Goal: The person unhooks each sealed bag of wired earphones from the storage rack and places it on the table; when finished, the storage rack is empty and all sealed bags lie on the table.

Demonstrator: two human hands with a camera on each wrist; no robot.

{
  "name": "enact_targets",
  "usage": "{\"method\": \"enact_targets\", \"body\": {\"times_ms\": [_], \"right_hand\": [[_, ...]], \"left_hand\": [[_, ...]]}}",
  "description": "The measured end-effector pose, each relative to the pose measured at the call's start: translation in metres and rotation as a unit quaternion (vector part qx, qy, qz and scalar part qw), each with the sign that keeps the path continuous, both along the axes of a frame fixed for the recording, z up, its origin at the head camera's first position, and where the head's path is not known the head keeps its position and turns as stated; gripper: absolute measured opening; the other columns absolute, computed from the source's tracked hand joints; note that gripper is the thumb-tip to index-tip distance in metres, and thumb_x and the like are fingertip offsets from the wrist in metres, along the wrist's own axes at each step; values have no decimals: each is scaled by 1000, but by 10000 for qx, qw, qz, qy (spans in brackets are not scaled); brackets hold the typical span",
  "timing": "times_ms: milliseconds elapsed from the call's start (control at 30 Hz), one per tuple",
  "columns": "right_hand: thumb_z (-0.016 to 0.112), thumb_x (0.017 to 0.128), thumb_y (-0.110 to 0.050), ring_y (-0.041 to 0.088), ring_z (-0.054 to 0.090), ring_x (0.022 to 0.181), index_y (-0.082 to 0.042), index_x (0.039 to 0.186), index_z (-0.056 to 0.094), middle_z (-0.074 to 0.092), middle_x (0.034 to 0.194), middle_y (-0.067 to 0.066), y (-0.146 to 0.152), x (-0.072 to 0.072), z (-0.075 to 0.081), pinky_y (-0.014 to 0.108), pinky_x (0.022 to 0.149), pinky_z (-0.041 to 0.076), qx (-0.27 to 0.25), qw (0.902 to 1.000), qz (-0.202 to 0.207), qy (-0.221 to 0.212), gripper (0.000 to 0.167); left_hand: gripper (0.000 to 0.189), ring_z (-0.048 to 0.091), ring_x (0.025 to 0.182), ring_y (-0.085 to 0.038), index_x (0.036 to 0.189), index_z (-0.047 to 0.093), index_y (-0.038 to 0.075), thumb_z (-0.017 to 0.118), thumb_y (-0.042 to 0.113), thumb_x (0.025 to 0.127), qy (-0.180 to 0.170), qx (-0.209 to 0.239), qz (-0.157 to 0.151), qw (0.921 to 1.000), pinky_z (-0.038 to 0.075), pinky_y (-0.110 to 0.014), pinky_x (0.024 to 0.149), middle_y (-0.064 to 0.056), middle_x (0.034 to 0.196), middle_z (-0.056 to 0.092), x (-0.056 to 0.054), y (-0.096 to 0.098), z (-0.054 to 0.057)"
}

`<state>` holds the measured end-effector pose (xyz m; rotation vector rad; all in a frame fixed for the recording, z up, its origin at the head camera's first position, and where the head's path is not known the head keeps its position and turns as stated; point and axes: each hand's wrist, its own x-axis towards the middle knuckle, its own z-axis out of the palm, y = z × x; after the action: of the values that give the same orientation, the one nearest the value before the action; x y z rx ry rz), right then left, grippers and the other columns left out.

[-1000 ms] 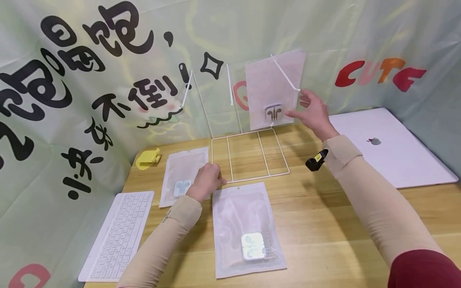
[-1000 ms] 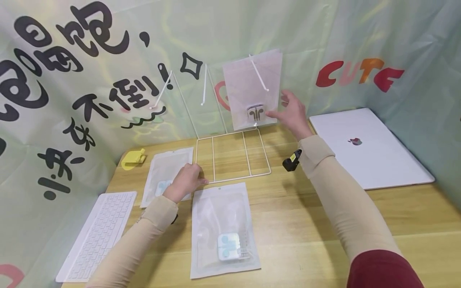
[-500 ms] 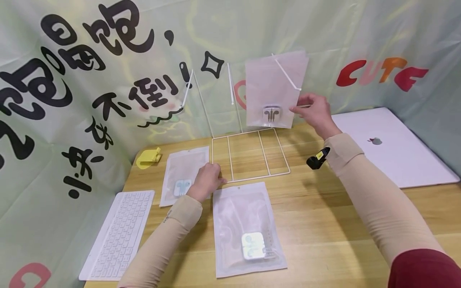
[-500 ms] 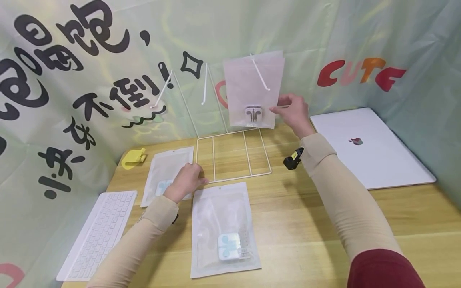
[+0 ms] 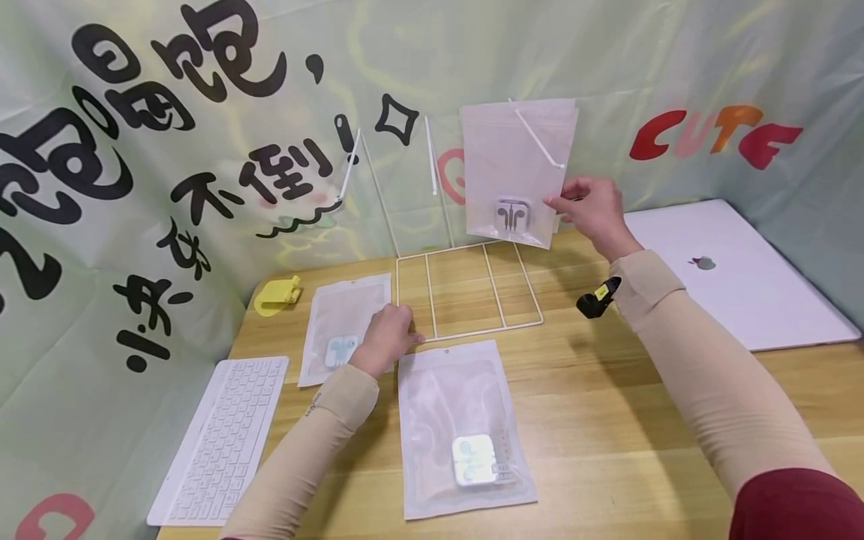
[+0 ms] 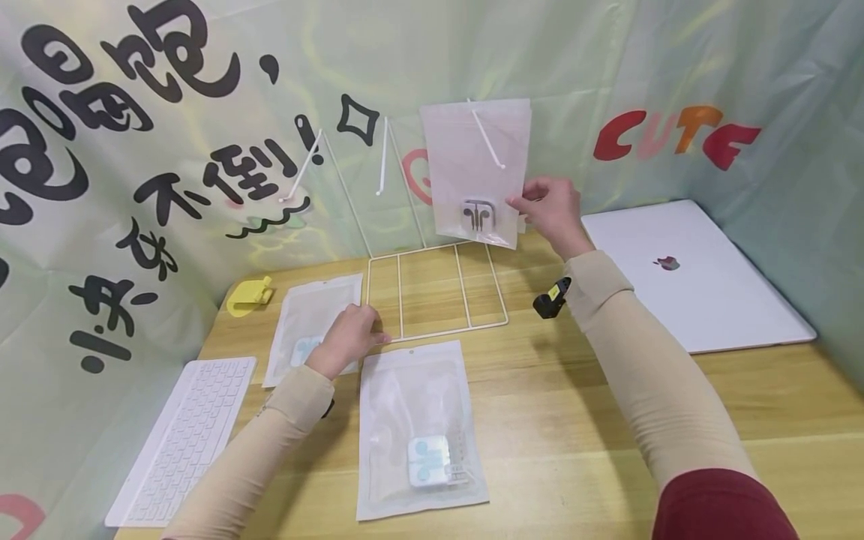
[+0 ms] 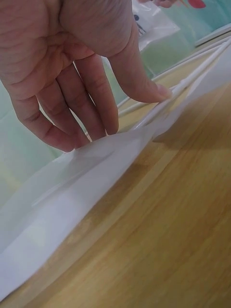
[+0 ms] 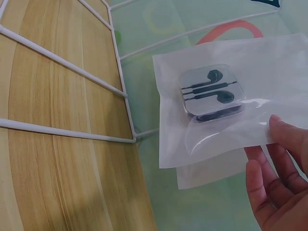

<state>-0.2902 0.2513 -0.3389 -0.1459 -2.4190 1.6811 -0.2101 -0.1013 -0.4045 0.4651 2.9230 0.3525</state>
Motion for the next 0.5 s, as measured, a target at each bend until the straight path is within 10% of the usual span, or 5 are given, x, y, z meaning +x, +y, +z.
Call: {"method": "enact_targets", "body": {"times_ms": [500], "right_hand": [[80, 84, -33, 16, 63, 83, -4, 101, 69, 68, 91, 0, 7, 15, 3, 21, 65, 52, 211, 9998, -54, 14, 36]], "left_hand": [[33, 51, 61, -19, 72, 57, 5, 81, 25, 84, 158, -10, -78, 9998, 46, -32, 61, -4, 66, 54, -2, -1, -3]]}}
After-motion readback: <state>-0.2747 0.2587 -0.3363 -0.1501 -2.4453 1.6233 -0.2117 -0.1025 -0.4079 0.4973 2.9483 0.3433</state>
